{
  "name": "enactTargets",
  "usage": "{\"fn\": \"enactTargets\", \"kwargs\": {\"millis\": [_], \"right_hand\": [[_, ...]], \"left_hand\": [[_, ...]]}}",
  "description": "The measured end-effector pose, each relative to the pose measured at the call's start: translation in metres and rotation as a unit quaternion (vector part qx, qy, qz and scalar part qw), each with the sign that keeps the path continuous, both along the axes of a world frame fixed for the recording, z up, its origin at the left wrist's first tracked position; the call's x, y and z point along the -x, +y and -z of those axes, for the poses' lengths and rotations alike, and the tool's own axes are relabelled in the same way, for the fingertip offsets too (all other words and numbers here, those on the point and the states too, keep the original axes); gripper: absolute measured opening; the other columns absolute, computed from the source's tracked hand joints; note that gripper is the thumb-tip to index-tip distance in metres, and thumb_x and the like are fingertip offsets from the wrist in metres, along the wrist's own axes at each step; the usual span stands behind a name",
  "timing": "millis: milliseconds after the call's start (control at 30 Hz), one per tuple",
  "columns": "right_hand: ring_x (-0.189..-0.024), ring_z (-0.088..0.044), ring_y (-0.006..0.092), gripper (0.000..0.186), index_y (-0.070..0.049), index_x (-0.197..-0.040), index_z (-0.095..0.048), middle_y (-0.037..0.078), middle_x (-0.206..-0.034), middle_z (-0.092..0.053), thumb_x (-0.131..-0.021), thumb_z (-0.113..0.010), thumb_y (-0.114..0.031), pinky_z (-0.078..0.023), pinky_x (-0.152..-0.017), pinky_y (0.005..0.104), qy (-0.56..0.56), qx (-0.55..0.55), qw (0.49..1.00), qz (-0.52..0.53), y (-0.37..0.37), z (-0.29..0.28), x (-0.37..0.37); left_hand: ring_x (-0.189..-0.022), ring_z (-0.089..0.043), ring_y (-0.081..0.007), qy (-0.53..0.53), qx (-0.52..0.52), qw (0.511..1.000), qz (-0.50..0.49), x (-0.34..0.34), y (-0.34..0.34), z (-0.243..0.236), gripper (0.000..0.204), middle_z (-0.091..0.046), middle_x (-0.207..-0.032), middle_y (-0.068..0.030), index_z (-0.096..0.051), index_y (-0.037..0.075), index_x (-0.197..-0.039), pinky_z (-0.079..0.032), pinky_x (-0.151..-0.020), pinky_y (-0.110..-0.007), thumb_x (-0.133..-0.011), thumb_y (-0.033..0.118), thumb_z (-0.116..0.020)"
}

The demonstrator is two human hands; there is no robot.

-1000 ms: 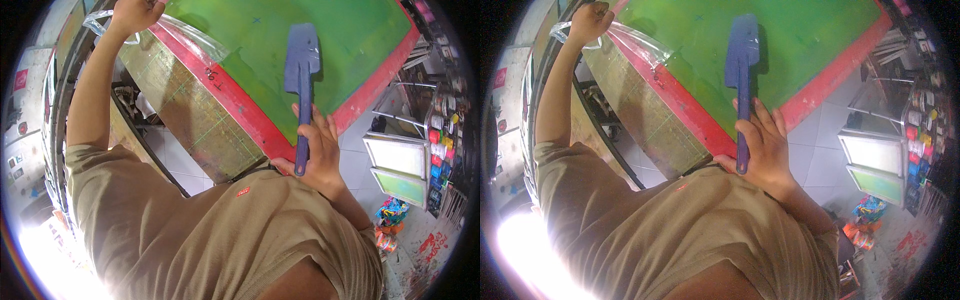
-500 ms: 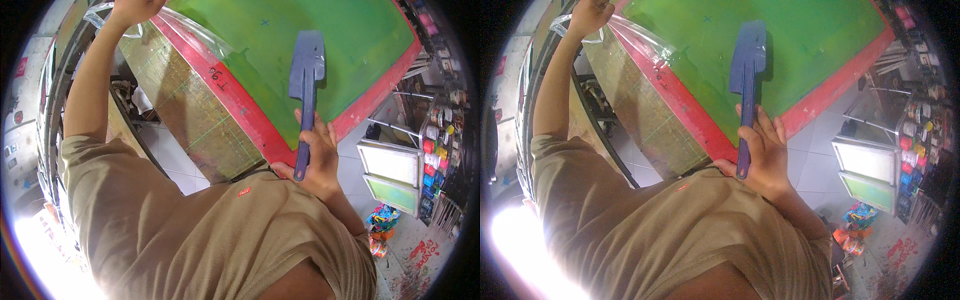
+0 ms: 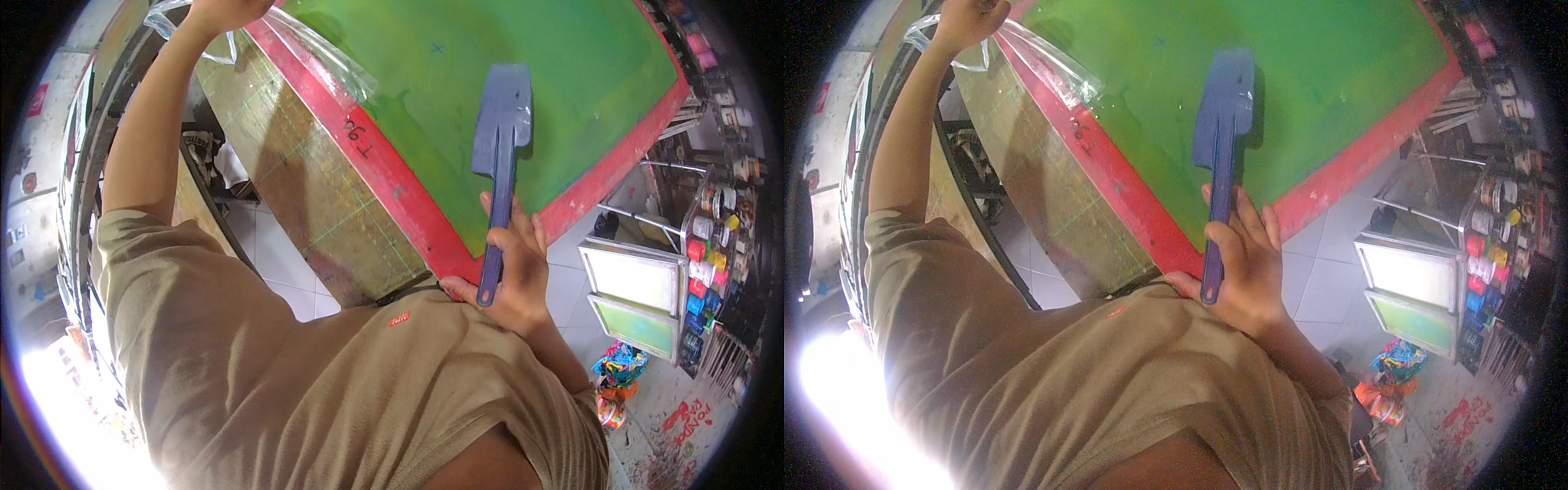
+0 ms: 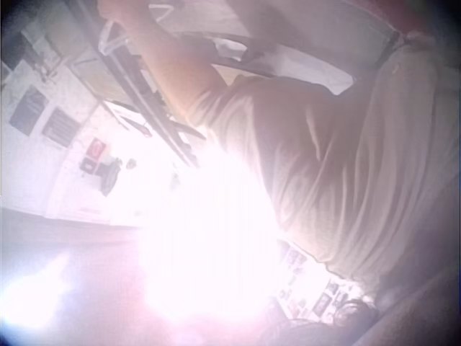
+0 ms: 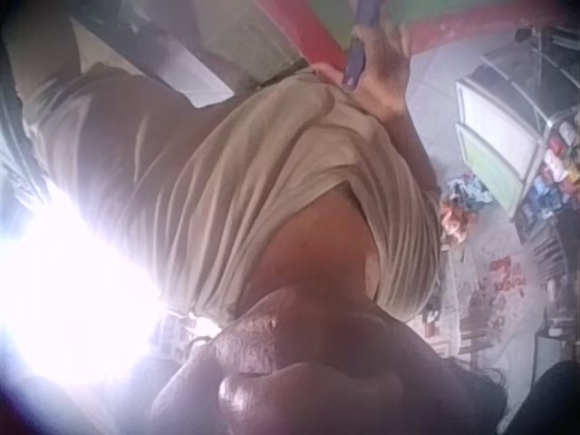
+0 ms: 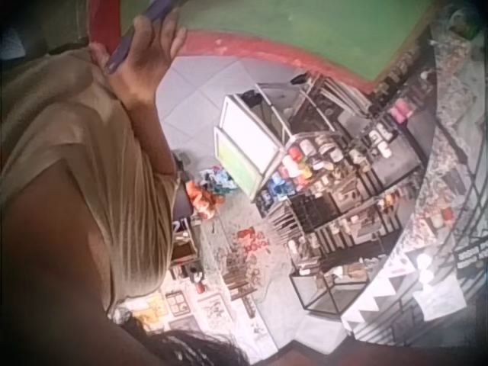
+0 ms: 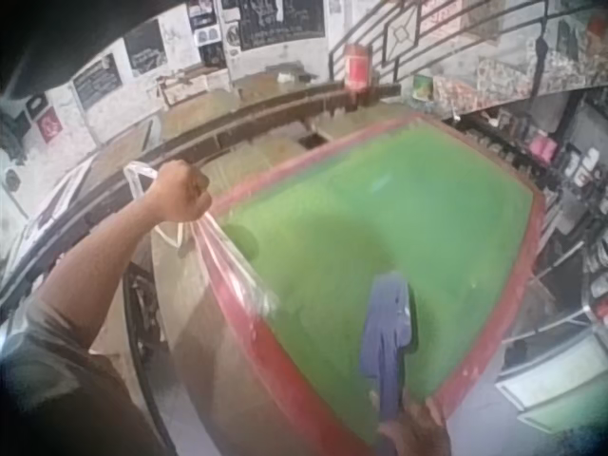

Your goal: The person uses a blue squeegee to spread orange ink across a green screen printing frame. They repeatedly scoop ink from an orange cup and pull the squeegee across the screen to coat the surface evenly.

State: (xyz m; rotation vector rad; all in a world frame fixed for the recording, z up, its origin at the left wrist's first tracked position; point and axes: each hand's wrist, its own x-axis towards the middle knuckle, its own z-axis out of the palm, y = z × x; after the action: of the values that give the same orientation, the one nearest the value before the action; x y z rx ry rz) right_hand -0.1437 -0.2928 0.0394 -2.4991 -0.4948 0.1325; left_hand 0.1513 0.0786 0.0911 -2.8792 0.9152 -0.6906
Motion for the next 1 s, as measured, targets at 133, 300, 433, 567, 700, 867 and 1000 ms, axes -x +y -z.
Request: {"fn": "enactTargets", "kwargs": {"millis": [133, 300, 433, 567, 700, 867, 1000], "right_hand": [[-0.129, -0.037, 0.0417, 0.061, -0.008, -0.095, -0.043, 0.019, -0.139, -0.043, -0.063, -0.08, -0.043, -0.027, -0.098, 0.0608, -0.012, -0.002, 1.0, -0.004, -0.001, 0.0, 0.0], [-0.129, -0.036, 0.0407, 0.061, -0.007, -0.095, -0.042, 0.019, -0.139, -0.043, -0.063, -0.08, -0.044, -0.025, -0.099, 0.0591, -0.008, 0.005, 1.0, 0.008, 0.002, 0.001, 0.001], [-0.131, -0.035, 0.0404, 0.061, -0.008, -0.096, -0.042, 0.018, -0.14, -0.043, -0.064, -0.08, -0.044, -0.023, -0.101, 0.0582, 0.012, 0.012, 1.0, -0.003, 0.001, -0.003, -0.001], [-0.132, -0.033, 0.0403, 0.061, -0.008, -0.095, -0.042, 0.017, -0.141, -0.042, -0.064, -0.08, -0.044, -0.022, -0.102, 0.058, 0.009, 0.011, 1.0, 0.006, 0.001, 0.0, 0.002], [-0.133, -0.033, 0.0399, 0.061, -0.008, -0.095, -0.042, 0.017, -0.141, -0.042, -0.064, -0.079, -0.045, -0.022, -0.102, 0.0585, -0.005, -0.007, 1.0, 0.013, 0.001, 0.003, 0.003], [-0.133, -0.033, 0.0394, 0.062, -0.008, -0.095, -0.042, 0.017, -0.141, -0.042, -0.064, -0.079, -0.046, -0.022, -0.102, 0.0586, 0.004, 0.004, 1.0, 0.011, 0.001, 0.002, 0.004], [-0.133, -0.033, 0.0394, 0.061, -0.008, -0.094, -0.043, 0.018, -0.141, -0.042, -0.064, -0.079, -0.046, -0.022, -0.103, 0.0577, 0.016, 0.009, 1.0, 0.016, 0.003, -0.002, 0.001]], "left_hand": [[-0.045, -0.047, -0.0381, 0.003, 0.0, 1.0, 0.011, 0.0, 0.002, -0.005, 0.02, -0.047, -0.048, -0.0172, -0.047, 0.004, -0.047, -0.038, -0.045, -0.045, -0.061, 0.015, -0.057], [-0.045, -0.047, -0.0384, -0.014, 0.004, 0.999, 0.037, -0.01, 0.004, 0.0, 0.021, -0.046, -0.048, -0.0173, -0.047, 0.004, -0.047, -0.038, -0.045, -0.045, -0.061, 0.015, -0.057], [-0.045, -0.047, -0.039, -0.026, 0.005, 0.999, 0.032, -0.007, 0.007, -0.003, 0.022, -0.046, -0.049, -0.0176, -0.047, 0.004, -0.048, -0.038, -0.046, -0.046, -0.062, 0.016, -0.057], [-0.046, -0.047, -0.0392, -0.029, -0.005, 0.999, 0.033, -0.012, 0.011, -0.003, 0.021, -0.047, -0.05, -0.018, -0.047, 0.004, -0.048, -0.038, -0.046, -0.047, -0.062, 0.016, -0.057], [-0.047, -0.048, -0.039, -0.028, -0.007, 1.0, 0.012, -0.015, 0.015, -0.002, 0.021, -0.048, -0.051, -0.0181, -0.047, 0.003, -0.048, -0.038, -0.046, -0.047, -0.062, 0.016, -0.057], [-0.047, -0.048, -0.0386, -0.018, 0.001, 1.0, -0.003, -0.014, 0.015, -0.006, 0.02, -0.049, -0.052, -0.0178, -0.048, 0.003, -0.05, -0.039, -0.047, -0.046, -0.063, 0.016, -0.057], [-0.049, -0.05, -0.0387, -0.021, -0.013, 1.0, -0.014, -0.021, 0.018, -0.007, 0.02, -0.05, -0.053, -0.0181, -0.05, 0.002, -0.051, -0.04, -0.048, -0.046, -0.063, 0.016, -0.057]]}}
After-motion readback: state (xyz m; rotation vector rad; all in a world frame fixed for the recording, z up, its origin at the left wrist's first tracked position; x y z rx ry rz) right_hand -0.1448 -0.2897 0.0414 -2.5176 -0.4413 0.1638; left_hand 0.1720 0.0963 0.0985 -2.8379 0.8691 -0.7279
